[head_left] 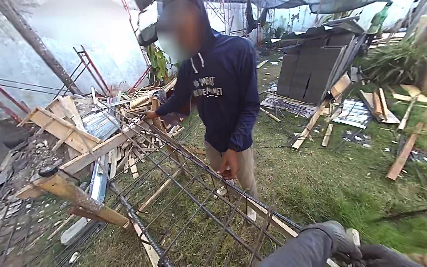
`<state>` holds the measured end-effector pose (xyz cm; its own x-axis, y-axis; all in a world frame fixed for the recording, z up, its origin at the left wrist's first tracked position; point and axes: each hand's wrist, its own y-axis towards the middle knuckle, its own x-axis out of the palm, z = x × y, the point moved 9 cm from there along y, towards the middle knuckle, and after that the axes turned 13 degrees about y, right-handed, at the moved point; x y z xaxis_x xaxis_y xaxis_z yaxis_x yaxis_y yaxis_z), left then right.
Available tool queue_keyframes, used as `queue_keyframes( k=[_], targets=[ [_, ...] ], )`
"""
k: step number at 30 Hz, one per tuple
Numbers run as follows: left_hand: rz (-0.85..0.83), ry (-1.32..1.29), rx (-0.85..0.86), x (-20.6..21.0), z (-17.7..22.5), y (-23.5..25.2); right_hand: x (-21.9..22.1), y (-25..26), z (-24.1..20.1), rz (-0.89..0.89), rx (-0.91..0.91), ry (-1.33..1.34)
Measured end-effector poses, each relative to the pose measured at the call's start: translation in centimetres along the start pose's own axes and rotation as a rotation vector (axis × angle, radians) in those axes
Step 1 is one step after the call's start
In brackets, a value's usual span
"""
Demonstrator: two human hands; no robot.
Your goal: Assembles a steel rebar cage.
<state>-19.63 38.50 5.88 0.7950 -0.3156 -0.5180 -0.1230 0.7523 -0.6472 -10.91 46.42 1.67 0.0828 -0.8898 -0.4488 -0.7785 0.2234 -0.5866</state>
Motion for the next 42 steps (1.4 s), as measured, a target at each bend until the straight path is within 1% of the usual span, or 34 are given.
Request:
queue_keyframes(
  k=[2,4,6,10,14,17,20,22,23,25,28,34,37,42],
  targets=[
    [0.006,-0.087,0.045,0.4,-1.1,2.4,-0.4,0.6,1.4,0.059,-0.002,0.063],
    [-0.018,-0.109,0.070,0.8,-1.0,3.1,-0.4,-0.7,0.3,0.108,0.042,0.093],
    [-0.011,-0.086,0.067,1.1,-0.9,3.7,-0.6,-1.8,-1.0,0.121,0.091,0.065],
    [0.023,-0.149,0.101,1.2,-0.7,4.3,-0.7,-0.8,-0.1,0.118,-0.041,-0.002],
    [0.024,-0.224,0.131,1.1,-0.5,3.9,-0.5,-0.9,-0.2,0.062,-0.045,0.016],
    [0.021,-0.177,0.182,1.1,-0.4,4.1,-0.9,-0.7,-0.5,0.045,-0.068,-0.089],
    [0.044,-0.113,0.245,1.0,-0.2,4.2,-1.5,-0.1,-0.4,0.097,-0.263,-0.234],
    [0.046,-0.112,0.240,1.0,0.0,4.0,-1.7,-0.7,-1.1,0.072,-0.130,-0.230],
    [0.041,-0.123,0.222,1.0,-0.1,4.0,-1.5,-0.8,-1.0,0.069,-0.115,-0.204],
    [0.015,-0.142,0.188,1.2,-0.1,4.1,-1.1,-0.7,-0.3,0.070,-0.145,-0.128],
    [-0.023,-0.080,0.174,1.4,0.1,4.0,-0.9,-1.3,0.0,0.093,-0.154,-0.030],
    [-0.058,0.006,0.155,1.6,-0.1,3.7,-0.9,-1.6,0.2,0.102,-0.132,0.001],
    [-0.099,0.064,0.150,1.8,-0.3,4.0,-1.2,-1.5,0.1,0.146,-0.116,-0.097],
    [-0.113,0.044,0.105,1.9,-0.4,3.9,-2.1,-2.7,-2.1,0.312,-0.089,-0.462]
  ],
)
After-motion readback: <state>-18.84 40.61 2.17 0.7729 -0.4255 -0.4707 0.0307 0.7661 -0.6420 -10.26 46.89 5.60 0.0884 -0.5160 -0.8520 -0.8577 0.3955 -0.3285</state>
